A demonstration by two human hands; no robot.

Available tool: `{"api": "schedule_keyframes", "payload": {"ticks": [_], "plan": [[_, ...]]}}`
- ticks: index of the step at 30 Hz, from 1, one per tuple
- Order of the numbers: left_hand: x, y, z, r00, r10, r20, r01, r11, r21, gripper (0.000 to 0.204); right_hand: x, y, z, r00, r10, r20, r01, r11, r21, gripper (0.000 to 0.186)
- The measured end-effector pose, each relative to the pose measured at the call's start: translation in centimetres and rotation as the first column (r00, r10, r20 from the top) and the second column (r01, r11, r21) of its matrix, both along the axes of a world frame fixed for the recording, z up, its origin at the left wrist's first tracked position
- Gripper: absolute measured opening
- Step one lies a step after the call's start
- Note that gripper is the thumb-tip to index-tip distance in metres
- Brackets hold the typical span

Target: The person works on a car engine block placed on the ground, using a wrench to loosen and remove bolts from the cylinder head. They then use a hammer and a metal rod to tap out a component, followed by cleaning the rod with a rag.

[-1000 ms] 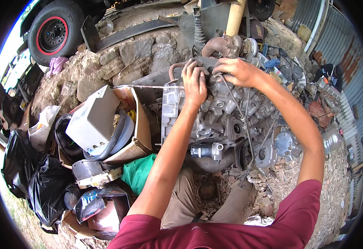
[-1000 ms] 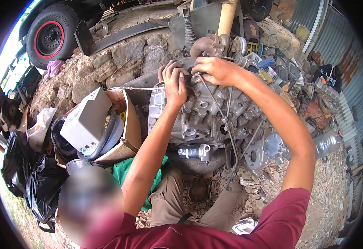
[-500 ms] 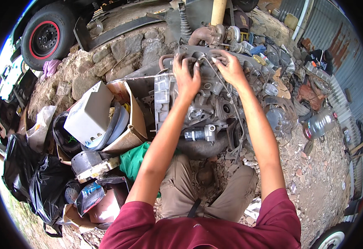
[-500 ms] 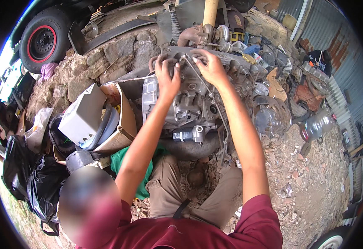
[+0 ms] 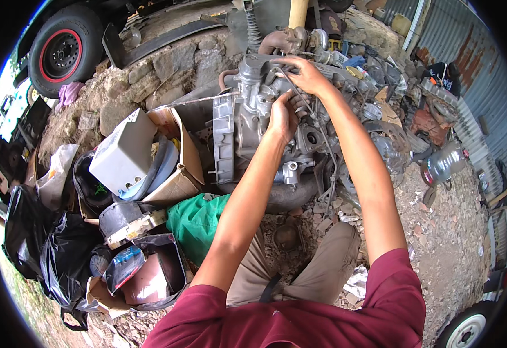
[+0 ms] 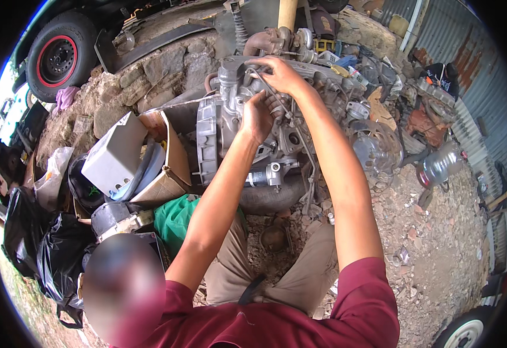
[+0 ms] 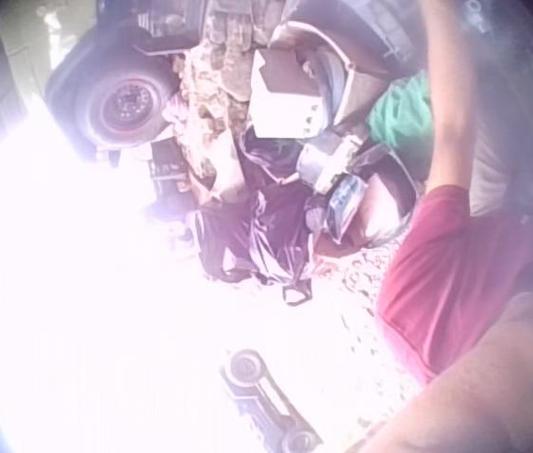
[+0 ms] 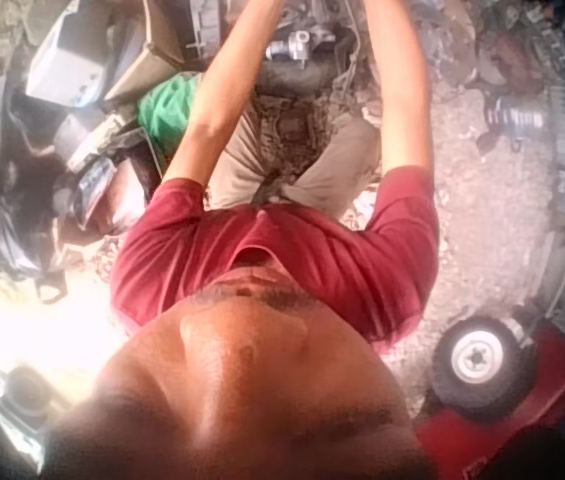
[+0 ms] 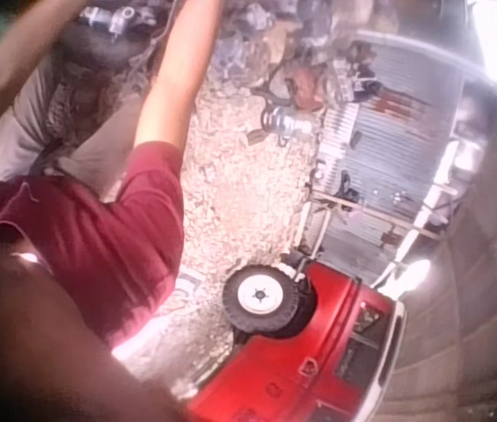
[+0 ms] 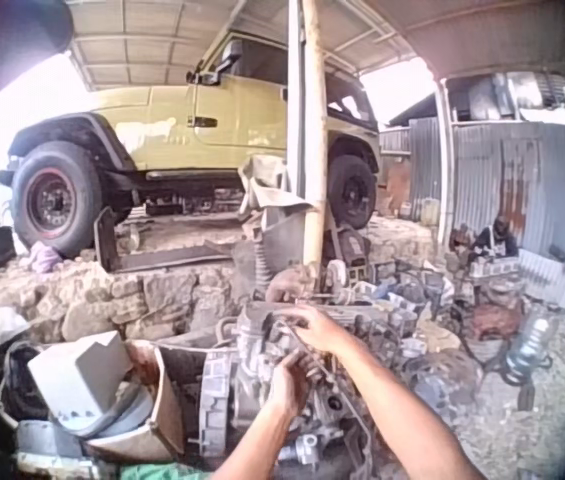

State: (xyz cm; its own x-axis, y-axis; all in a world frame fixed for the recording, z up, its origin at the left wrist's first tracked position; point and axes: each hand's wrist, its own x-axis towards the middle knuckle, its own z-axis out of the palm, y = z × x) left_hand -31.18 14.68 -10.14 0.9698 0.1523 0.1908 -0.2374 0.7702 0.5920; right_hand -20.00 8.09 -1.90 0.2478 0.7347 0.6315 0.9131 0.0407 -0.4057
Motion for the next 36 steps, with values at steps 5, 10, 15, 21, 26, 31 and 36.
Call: {"api": "schedule_keyframes", "payload": {"ticks": [5,10,15,21,26,31,36], "plan": [[0.4,-0.3,-0.5,1.000,0.001,-0.006,-0.001,1.000,-0.013,0.029,1.3,0.9,0.1,0.995,-0.071,0.064,0.076,0.994,-0.083,0.035],[0.5,-0.7,-0.7,0.998,0.068,-0.011,-0.068,0.998,0.014,0.028,2.0,1.3,-0.1,0.995,0.057,0.083,-0.046,0.991,-0.125,0.037],[0.5,-1.1,-0.8,0.995,0.094,0.010,-0.095,0.995,0.039,0.023,2.7,1.9,0.7,0.962,-0.016,0.271,0.088,0.962,-0.257,0.041],[0.6,-1.0,-0.5,0.981,0.183,-0.061,-0.173,0.974,0.144,0.016,2.1,2.1,1.7,0.920,0.046,0.389,0.063,0.963,-0.263,0.034],[0.0,-1.4,0.3,0.955,0.276,-0.110,-0.242,0.938,0.249,0.019,0.6,0.6,5.0,0.884,0.057,0.463,0.091,0.953,-0.291,0.031],[0.7,-1.3,-0.5,0.975,0.219,-0.041,-0.203,0.947,0.249,0.022,-0.4,-0.2,6.7,0.863,0.071,0.500,0.126,0.929,-0.349,0.032],[1.8,-1.2,-0.7,0.975,0.218,-0.041,-0.196,0.931,0.307,0.024,2.1,-7.4,14.8,0.850,-0.297,0.435,0.357,0.932,-0.060,0.039]]}}
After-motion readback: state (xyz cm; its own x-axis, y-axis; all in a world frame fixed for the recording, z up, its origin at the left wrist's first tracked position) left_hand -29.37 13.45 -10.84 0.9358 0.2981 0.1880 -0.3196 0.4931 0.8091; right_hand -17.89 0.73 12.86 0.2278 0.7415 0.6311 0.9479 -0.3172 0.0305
